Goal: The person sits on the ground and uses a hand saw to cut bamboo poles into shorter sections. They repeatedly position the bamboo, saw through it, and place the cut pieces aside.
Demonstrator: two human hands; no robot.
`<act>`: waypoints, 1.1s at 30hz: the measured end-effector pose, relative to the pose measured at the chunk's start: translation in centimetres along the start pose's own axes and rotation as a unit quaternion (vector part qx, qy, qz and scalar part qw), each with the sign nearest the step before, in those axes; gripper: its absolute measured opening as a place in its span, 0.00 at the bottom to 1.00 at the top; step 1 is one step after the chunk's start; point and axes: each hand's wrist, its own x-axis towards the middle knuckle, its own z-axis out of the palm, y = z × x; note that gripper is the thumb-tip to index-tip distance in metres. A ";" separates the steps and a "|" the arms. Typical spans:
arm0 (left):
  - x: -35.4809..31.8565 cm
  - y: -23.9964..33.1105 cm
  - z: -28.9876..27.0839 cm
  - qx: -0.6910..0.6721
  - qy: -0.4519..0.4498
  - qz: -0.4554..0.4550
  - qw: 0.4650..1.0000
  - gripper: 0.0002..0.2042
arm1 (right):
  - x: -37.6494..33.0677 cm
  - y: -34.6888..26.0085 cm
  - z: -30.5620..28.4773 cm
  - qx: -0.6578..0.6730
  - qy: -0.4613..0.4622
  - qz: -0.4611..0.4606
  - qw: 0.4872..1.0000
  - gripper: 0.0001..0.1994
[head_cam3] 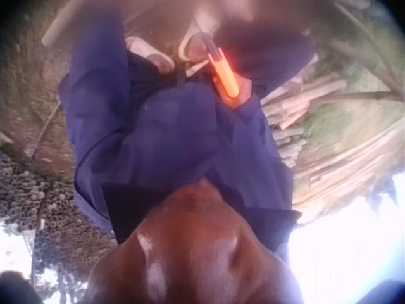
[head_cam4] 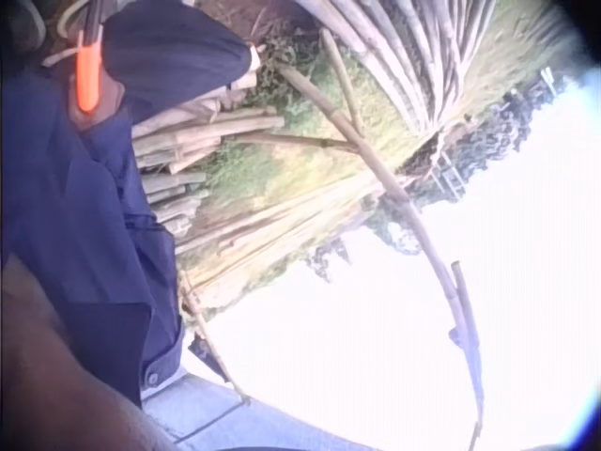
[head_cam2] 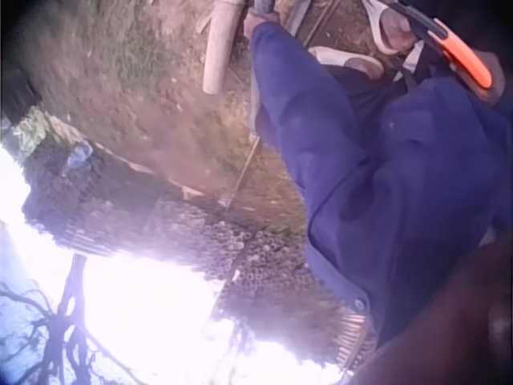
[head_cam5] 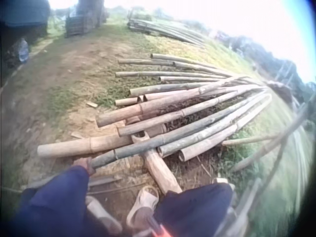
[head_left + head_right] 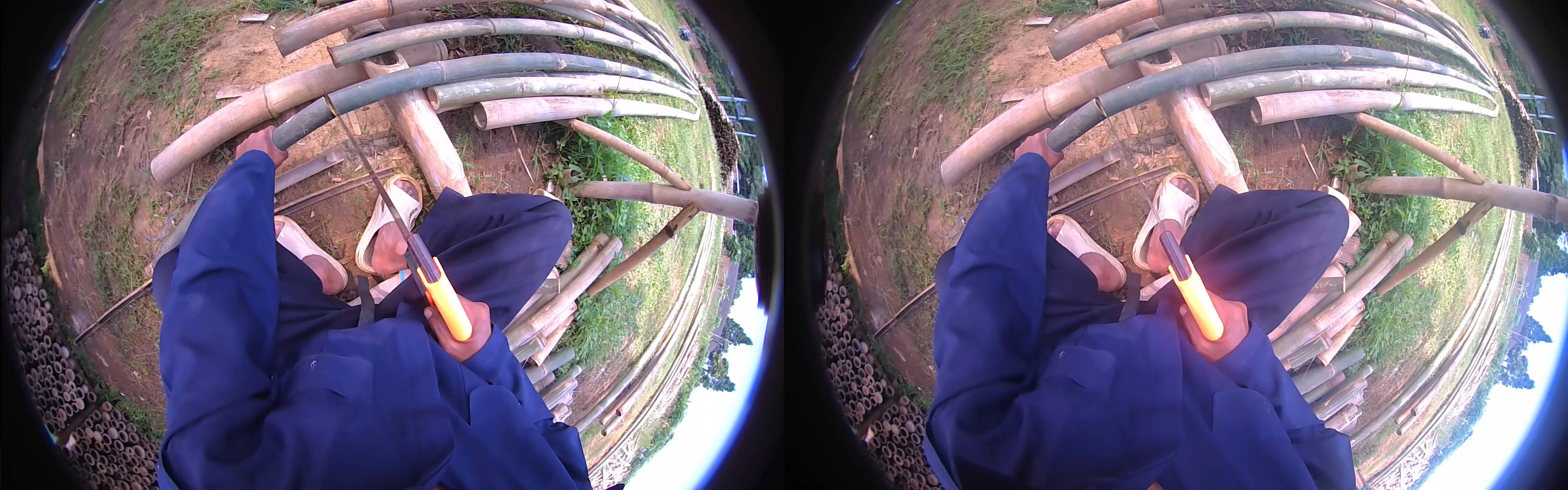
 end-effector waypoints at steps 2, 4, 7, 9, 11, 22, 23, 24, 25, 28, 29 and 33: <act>0.2 -0.2 0.4 0.004 -0.008 0.007 1.000 0.24 | 1.9 0.3 0.2 0.000 -0.023 0.036 0.999 0.09; -0.5 -1.3 1.6 0.007 -0.015 0.018 1.000 0.24 | 5.4 2.2 2.1 0.016 -0.015 0.042 0.999 0.09; -0.8 -3.7 1.7 -0.006 0.004 0.007 1.000 0.22 | 3.3 0.7 1.7 0.019 -0.013 0.006 1.000 0.10; -0.8 -3.1 0.4 -0.012 -0.002 -0.001 1.000 0.21 | 1.1 -1.1 0.0 -0.021 -0.019 0.043 0.999 0.13; -2.1 -3.8 -0.6 -0.008 -0.009 -0.018 1.000 0.20 | 0.9 -1.4 -1.6 0.004 -0.059 0.091 0.994 0.14; -1.1 -8.3 -5.5 -0.007 0.017 -0.007 1.000 0.30 | 1.9 -2.7 -3.0 0.035 0.027 0.071 0.996 0.04; -2.7 -9.7 -7.2 0.004 0.023 -0.016 1.000 0.30 | 2.1 -2.8 -3.3 0.020 0.017 0.053 0.998 0.04; -4.6 -11.4 -9.1 0.015 0.029 -0.026 0.999 0.31 | 2.5 -3.9 -3.1 0.062 0.028 0.079 0.995 0.06; -5.0 -12.0 -10.8 0.041 0.017 -0.015 0.999 0.31 | 2.6 -3.7 -3.6 0.060 0.035 0.064 0.995 0.06; -5.9 -16.7 -11.9 0.064 0.025 -0.012 0.998 0.27 | 2.5 -3.2 -4.2 0.044 0.035 0.017 0.998 0.06; -7.6 -18.3 -12.0 0.074 0.027 -0.026 0.997 0.27 | 2.5 -3.1 -4.2 0.071 0.042 0.012 0.997 0.05; -13.6 -23.9 -8.7 0.115 -0.089 -0.090 0.985 0.29 | 2.4 -2.5 -4.7 0.108 0.040 -0.027 0.993 0.04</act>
